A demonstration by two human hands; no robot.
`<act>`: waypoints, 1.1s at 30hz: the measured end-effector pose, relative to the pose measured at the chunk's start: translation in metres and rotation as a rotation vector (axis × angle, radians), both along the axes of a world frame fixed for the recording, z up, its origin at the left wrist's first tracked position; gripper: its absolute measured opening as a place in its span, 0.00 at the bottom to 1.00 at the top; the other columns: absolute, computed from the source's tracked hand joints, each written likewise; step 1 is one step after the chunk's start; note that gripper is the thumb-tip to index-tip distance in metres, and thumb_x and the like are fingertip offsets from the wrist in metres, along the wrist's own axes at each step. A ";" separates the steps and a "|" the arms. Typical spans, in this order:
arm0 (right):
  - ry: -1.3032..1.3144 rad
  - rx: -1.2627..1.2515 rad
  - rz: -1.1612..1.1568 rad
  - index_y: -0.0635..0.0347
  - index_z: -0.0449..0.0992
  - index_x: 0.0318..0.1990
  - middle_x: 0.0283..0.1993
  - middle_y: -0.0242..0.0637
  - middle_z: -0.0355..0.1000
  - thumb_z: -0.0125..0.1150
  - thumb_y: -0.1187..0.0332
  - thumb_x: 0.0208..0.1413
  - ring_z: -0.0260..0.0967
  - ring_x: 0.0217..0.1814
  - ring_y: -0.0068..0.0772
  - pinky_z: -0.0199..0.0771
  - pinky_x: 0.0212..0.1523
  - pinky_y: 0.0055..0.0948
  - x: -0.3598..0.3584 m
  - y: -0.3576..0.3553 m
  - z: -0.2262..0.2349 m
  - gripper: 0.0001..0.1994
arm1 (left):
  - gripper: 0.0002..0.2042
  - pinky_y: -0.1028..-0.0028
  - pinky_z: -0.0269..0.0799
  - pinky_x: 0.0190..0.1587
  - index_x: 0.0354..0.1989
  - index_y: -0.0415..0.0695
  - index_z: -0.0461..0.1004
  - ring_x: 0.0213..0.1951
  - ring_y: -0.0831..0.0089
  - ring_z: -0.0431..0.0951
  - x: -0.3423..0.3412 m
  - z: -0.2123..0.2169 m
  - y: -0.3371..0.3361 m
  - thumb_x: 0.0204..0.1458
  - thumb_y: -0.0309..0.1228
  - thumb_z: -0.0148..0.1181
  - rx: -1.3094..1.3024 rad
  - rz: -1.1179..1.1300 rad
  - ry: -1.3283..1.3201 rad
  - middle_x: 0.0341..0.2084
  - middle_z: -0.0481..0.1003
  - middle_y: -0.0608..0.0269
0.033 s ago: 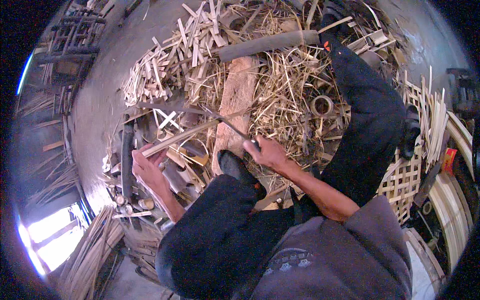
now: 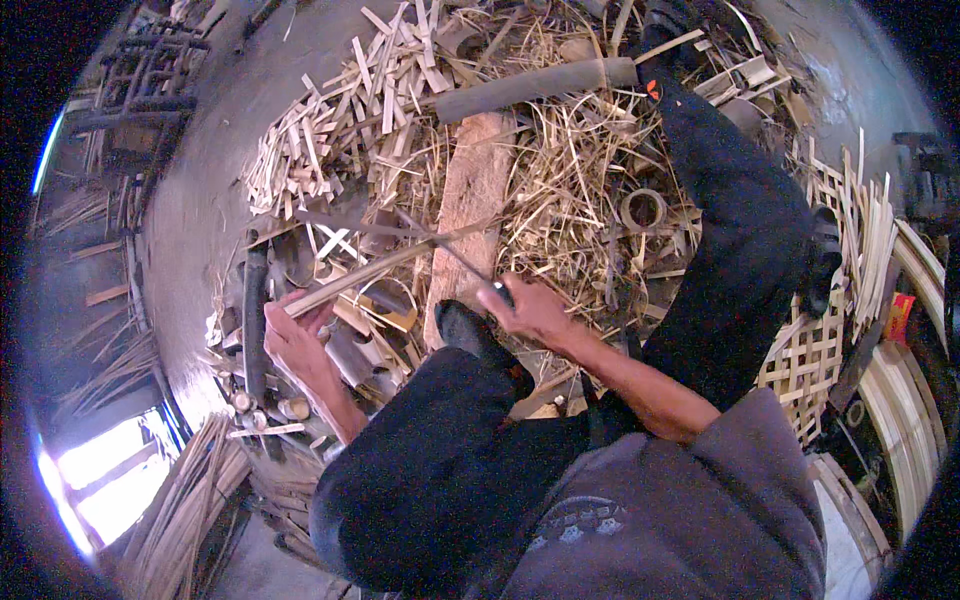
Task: The person sits on the floor and uses a knife to split thin bamboo strips into smaller pieces. The person repeatedly picks up bamboo strips, splits them with the knife, and places the resulting pieces into a pile.
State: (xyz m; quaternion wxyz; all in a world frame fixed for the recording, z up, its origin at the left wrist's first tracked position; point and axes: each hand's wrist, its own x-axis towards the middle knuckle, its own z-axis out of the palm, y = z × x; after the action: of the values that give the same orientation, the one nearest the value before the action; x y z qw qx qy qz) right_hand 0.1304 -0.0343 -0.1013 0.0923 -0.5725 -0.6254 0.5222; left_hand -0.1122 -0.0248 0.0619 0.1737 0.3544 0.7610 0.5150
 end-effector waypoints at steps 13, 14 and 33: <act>0.156 0.144 0.118 0.62 0.71 0.43 0.27 0.57 0.72 0.43 0.41 0.57 0.72 0.34 0.58 0.70 0.35 0.50 -0.024 0.031 0.001 0.29 | 0.23 0.66 0.82 0.36 0.37 0.27 0.69 0.34 0.59 0.79 0.026 -0.002 -0.011 0.64 0.38 0.34 -0.060 0.001 0.066 0.35 0.73 0.47; 0.109 0.078 0.061 0.62 0.71 0.42 0.27 0.56 0.72 0.44 0.42 0.58 0.72 0.33 0.58 0.70 0.34 0.50 -0.023 0.034 -0.009 0.28 | 0.23 0.66 0.81 0.36 0.37 0.27 0.69 0.34 0.59 0.79 0.026 -0.001 -0.007 0.64 0.38 0.34 -0.061 0.010 0.067 0.35 0.73 0.47; 0.131 0.233 0.009 0.64 0.72 0.43 0.29 0.57 0.73 0.46 0.41 0.57 0.72 0.34 0.62 0.71 0.37 0.52 -0.010 0.033 -0.019 0.29 | 0.23 0.66 0.83 0.35 0.39 0.26 0.67 0.33 0.56 0.79 0.032 -0.005 -0.015 0.65 0.39 0.34 -0.081 0.007 0.093 0.35 0.72 0.45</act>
State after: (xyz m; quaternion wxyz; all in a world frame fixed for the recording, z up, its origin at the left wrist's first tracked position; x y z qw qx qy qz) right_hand 0.1199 -0.0014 -0.1200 0.1964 -0.5197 -0.6771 0.4825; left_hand -0.0804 -0.0398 0.0574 0.1503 0.3679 0.7898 0.4673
